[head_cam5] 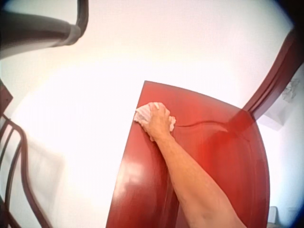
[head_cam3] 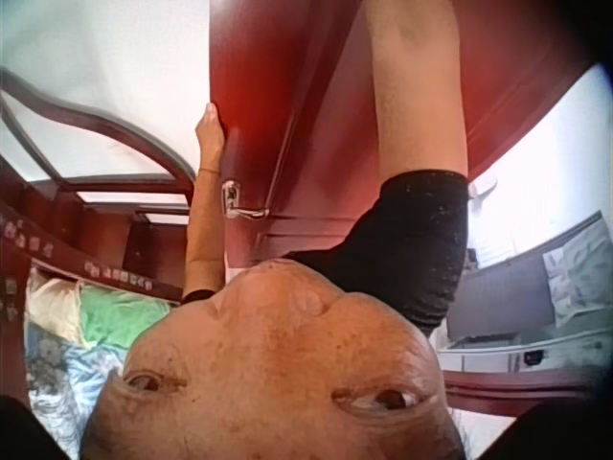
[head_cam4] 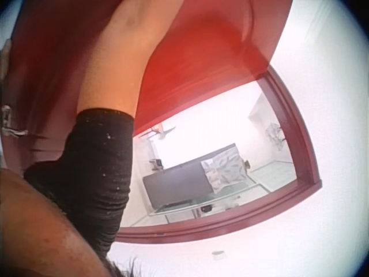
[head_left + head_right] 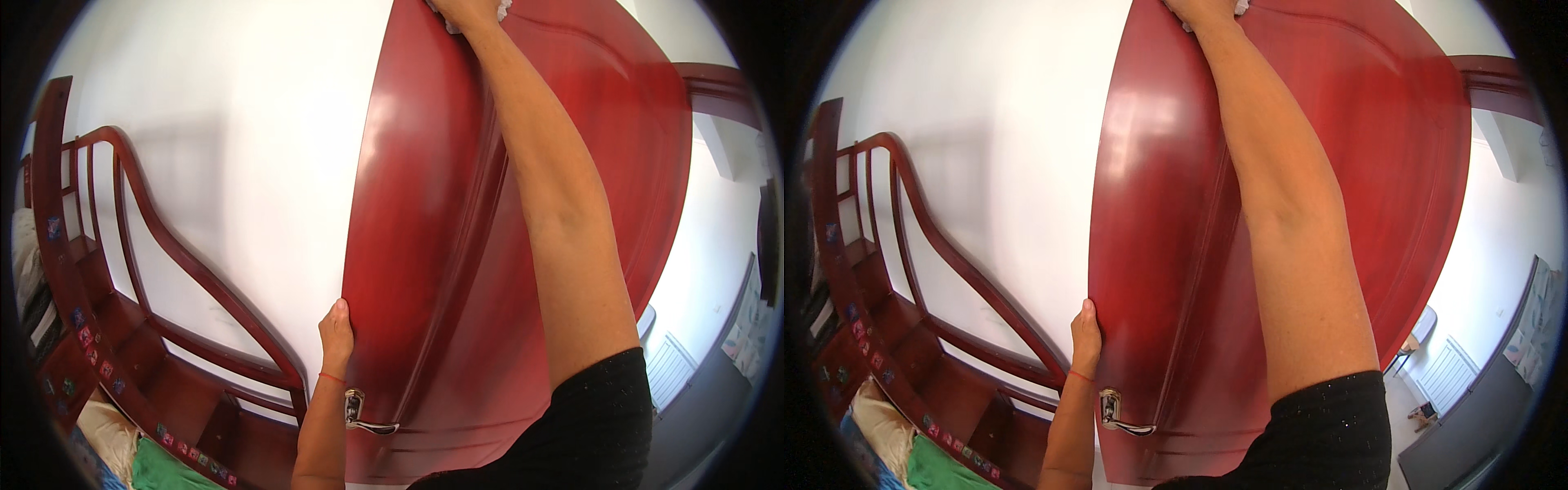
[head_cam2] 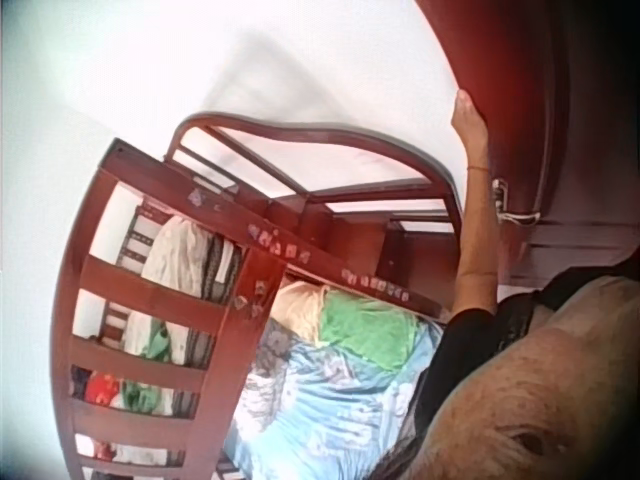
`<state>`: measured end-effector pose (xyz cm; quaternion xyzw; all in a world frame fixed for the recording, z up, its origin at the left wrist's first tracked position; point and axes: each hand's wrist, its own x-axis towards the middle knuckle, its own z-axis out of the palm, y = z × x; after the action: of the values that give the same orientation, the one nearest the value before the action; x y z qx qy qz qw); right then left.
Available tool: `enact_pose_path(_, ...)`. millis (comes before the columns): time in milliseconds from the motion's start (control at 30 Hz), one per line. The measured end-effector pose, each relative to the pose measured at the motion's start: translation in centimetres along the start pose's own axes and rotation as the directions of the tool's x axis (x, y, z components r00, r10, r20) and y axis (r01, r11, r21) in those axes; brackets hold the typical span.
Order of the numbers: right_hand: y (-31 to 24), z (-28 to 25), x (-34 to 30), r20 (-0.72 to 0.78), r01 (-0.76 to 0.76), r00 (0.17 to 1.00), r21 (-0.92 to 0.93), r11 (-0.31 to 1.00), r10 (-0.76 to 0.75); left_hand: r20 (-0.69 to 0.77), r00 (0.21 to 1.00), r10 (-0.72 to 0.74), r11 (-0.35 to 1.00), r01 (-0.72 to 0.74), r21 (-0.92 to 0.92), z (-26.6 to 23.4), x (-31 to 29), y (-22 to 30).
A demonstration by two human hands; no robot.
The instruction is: The person wipes a red wooden door and its handle with a cloth, moving from top to bottom and around the edges.
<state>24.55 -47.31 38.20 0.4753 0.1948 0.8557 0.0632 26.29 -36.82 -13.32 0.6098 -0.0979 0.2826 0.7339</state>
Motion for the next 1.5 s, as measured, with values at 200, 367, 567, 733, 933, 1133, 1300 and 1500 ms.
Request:
enact_pose_path(200, -3.8, -2.6, -2.8, 0.08, 0.282, 0.929, 0.482, 0.829, -0.362, -0.019, 0.997, -0.072, 0.997, 0.072, -0.016, -0.2, 1.1, -1.7)
enact_pose_path(367, -1.8, -4.5, -3.9, 0.104, 0.283, 0.925, 0.451, 0.846, -0.365, 0.008, 0.994, -0.108, 0.991, 0.108, -0.081, 0.4, 1.3, -2.3)
enact_pose_path(567, 5.7, -6.7, -4.7, 0.112, 0.194, 0.961, 0.383, 0.903, -0.254, 0.039, 0.993, -0.107, 0.981, 0.112, -0.161, 1.2, 0.7, -1.3)
enact_pose_path(733, 13.3, -9.0, -5.0, 0.102, 0.137, 0.98, 0.266, 0.954, -0.169, 0.034, 0.997, -0.07, 0.97, 0.075, -0.233, 0.3, 1.6, -2.9)
enact_pose_path(933, 24.3, -13.2, -4.7, 0.136, -0.073, 0.988, 0.005, 0.997, 0.072, 0.137, 0.987, -0.088, 0.906, 0.137, -0.4, 0.1, 2.1, -4.0)
enact_pose_path(1133, 35.3, -18.9, -6.4, 0.19, -0.401, 0.874, -0.241, 0.884, 0.448, 0.079, 0.989, -0.124, 0.896, 0.146, -0.419, -0.4, 2.9, -5.3)
enact_pose_path(1300, 43.6, -23.7, -10.4, 0.198, -0.402, 0.857, -0.318, 0.859, 0.475, 0.056, 0.987, -0.151, 0.901, 0.161, -0.404, 0.4, 2.6, -4.5)
enact_pose_path(1500, 44.5, -26.7, -12.2, 0.233, -0.345, 0.793, -0.589, 0.731, 0.563, 0.009, 0.985, -0.17, 0.918, 0.161, -0.363, 1.0, 2.8, -4.4)
